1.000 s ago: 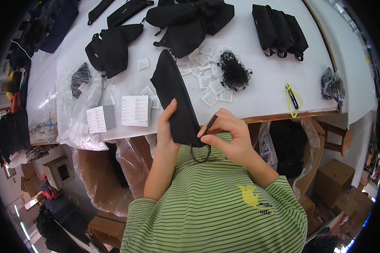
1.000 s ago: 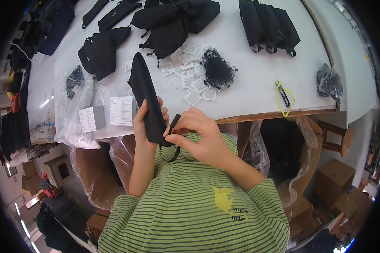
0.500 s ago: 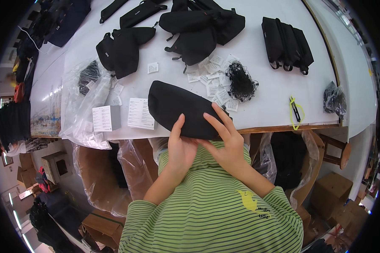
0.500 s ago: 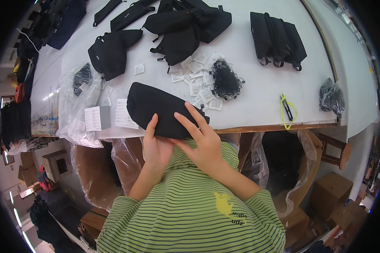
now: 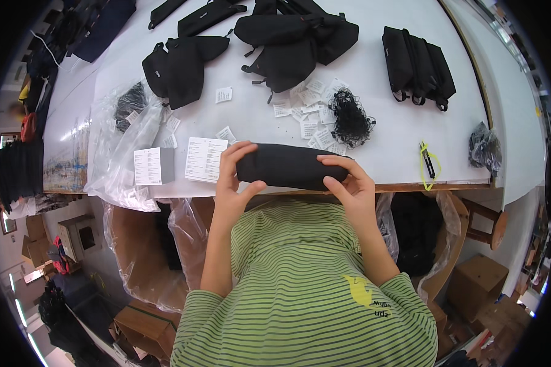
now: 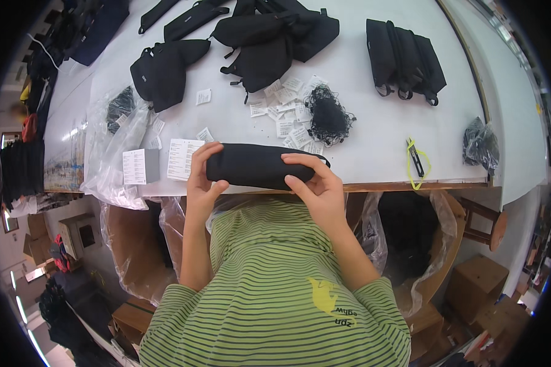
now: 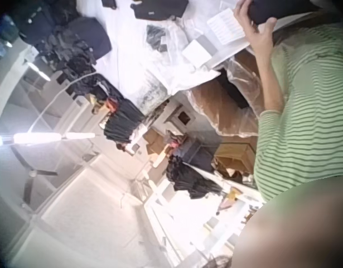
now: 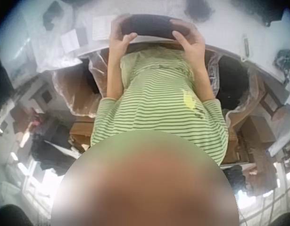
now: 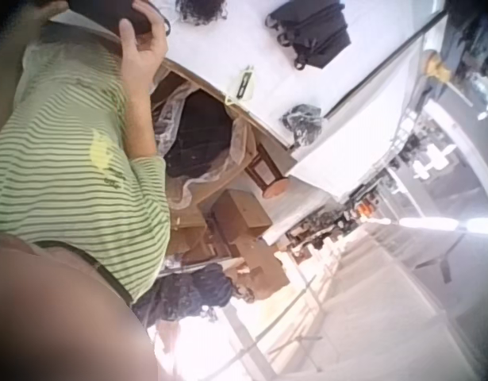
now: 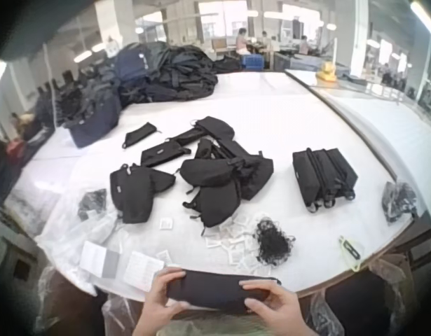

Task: Assembling sunglasses cases by inserting labels and attaching straps.

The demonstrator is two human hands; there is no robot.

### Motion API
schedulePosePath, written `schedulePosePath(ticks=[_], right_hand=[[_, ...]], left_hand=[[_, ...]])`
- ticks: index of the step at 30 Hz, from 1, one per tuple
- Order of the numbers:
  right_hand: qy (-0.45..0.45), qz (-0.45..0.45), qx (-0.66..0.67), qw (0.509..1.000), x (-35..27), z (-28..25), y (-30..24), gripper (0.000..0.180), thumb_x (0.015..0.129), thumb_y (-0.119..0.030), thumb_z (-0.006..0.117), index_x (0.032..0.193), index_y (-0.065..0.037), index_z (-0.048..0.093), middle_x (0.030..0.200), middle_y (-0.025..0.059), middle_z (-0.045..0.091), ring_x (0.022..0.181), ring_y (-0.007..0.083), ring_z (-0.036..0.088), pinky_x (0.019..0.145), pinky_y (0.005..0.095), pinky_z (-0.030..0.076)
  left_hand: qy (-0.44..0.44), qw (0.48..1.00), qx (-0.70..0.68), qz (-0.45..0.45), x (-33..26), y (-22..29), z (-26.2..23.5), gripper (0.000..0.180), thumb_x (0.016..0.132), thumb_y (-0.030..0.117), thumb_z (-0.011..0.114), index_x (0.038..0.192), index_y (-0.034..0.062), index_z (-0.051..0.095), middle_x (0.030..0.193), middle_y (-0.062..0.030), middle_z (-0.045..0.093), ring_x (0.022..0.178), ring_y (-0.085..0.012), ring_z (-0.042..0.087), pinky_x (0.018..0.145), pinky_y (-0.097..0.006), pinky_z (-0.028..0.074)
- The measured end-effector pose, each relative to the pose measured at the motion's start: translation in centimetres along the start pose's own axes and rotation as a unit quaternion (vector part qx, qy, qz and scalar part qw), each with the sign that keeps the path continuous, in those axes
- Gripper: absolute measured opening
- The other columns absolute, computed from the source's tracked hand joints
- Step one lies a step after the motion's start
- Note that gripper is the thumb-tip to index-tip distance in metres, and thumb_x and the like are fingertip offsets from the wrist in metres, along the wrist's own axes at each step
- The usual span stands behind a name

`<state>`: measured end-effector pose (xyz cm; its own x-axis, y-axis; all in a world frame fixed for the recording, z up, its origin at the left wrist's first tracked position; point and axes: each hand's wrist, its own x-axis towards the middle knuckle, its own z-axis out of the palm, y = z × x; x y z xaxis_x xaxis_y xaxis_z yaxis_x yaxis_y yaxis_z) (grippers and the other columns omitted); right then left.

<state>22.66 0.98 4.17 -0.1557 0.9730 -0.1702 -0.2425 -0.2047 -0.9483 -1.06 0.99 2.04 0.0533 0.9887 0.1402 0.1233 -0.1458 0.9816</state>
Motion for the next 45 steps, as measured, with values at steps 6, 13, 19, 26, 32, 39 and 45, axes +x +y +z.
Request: schedulePosePath(ticks=[6,13,19,26,32,39,45], right_hand=[[0.036,0.000,-0.073,0.997,0.6,-1.3,0.3,0.021,0.084,-0.006,0.067,0.105,-0.004,0.065,0.105,0.0040,0.064,0.069,0.0029,0.055,0.057,0.0175,0.046],[0.131,-0.048,-0.061,0.988,1.4,-5.0,-0.9,0.019,0.084,-0.004,0.066,0.103,-0.002,0.064,0.098,0.0039,0.065,0.066,0.0038,0.054,0.053,0.0189,0.046],[0.297,-0.127,0.122,0.938,2.7,-13.5,-3.3,0.025,0.089,-0.013,0.062,0.110,0.000,0.057,0.094,0.0078,0.062,0.079,0.0145,0.061,0.059,0.0230,0.050],[0.339,-0.264,0.307,0.849,7.9,-24.8,-9.1,0.034,0.089,-0.018,0.064,0.105,0.008,0.050,0.106,0.0148,0.054,0.096,0.0249,0.059,0.083,0.0331,0.054],[0.390,-0.288,0.085,0.870,6.7,-22.9,-5.7,0.024,0.091,-0.017,0.059,0.108,-0.001,0.053,0.108,0.0098,0.058,0.104,0.0172,0.053,0.092,0.0327,0.042],[0.338,-0.277,-0.308,0.846,1.9,-15.6,3.5,0.090,0.070,0.006,0.070,0.142,-0.003,0.016,0.148,0.0177,0.016,0.133,0.0309,0.028,0.107,0.0426,0.034],[0.311,-0.263,-0.264,0.874,0.1,-14.9,2.8,0.097,0.071,0.002,0.074,0.145,-0.004,0.012,0.143,0.0192,0.028,0.126,0.0288,0.036,0.104,0.0425,0.035]], left_hand=[[0.081,0.990,-0.105,-0.058,-0.2,-0.8,1.5,0.034,0.076,-0.003,0.071,0.106,0.0046,0.058,0.117,-0.0072,0.051,0.102,-0.0144,0.052,0.086,-0.027,0.045],[0.114,0.988,-0.051,-0.086,1.6,2.9,2.9,0.025,0.082,0.002,0.064,0.106,0.0025,0.057,0.109,-0.0092,0.055,0.088,-0.0135,0.053,0.078,-0.025,0.044],[-0.320,0.843,-0.397,0.171,2.6,12.1,3.6,0.022,0.080,0.010,0.068,0.099,0.0003,0.063,0.106,-0.0179,0.056,0.094,-0.0252,0.056,0.083,-0.035,0.044],[-0.419,0.680,-0.593,0.103,4.4,19.1,6.1,0.012,0.088,0.010,0.065,0.095,0.0008,0.065,0.101,-0.0142,0.061,0.093,-0.0247,0.059,0.087,-0.032,0.050],[-0.443,0.657,-0.599,0.115,4.5,19.5,6.9,0.012,0.085,0.005,0.067,0.094,-0.0019,0.068,0.102,-0.0190,0.061,0.092,-0.0259,0.058,0.077,-0.030,0.051],[-0.457,0.631,-0.616,0.111,4.4,18.7,7.0,0.011,0.086,0.007,0.067,0.091,-0.0023,0.070,0.100,-0.0192,0.061,0.088,-0.0254,0.058,0.075,-0.029,0.051],[-0.386,0.672,-0.630,0.055,4.1,20.1,7.7,0.012,0.088,0.008,0.063,0.088,-0.0020,0.069,0.098,-0.0194,0.060,0.087,-0.0250,0.059,0.076,-0.029,0.053]])
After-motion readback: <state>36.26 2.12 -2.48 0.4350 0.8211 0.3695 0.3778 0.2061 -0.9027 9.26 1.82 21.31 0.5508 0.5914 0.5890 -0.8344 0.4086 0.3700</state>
